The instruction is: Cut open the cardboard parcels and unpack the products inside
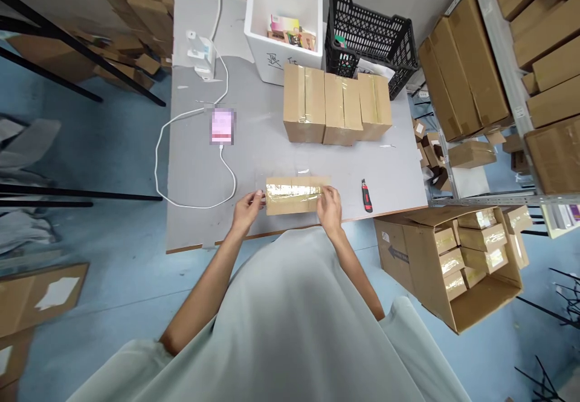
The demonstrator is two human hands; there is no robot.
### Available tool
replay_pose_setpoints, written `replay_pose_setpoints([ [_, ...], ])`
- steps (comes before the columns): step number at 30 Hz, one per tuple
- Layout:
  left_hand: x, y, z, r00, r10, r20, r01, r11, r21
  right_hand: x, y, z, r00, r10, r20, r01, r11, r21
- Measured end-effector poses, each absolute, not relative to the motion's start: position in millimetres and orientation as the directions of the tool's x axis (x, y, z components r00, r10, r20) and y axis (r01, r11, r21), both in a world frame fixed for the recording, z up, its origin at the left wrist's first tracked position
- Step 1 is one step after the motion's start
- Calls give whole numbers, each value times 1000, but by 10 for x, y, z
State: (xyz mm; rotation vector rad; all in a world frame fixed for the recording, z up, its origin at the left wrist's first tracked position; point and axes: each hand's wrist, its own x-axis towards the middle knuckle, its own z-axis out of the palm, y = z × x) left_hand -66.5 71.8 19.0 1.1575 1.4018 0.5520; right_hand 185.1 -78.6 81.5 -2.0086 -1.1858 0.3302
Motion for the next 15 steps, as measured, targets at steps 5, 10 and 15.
replay_pose_setpoints([
  [5,-679,737,83,173,823,-541,307,477,824,1855,-809,759,525,848,66,619,-328,-714],
  [10,-546,737,58,206,789,-579,285,518,807,2079,-842,788,594,804,5,555,-406,-726],
  [15,-300,658,186,320,758,-568,229,520,823,2394,-927,926,697,714,-56,457,-504,-733],
])
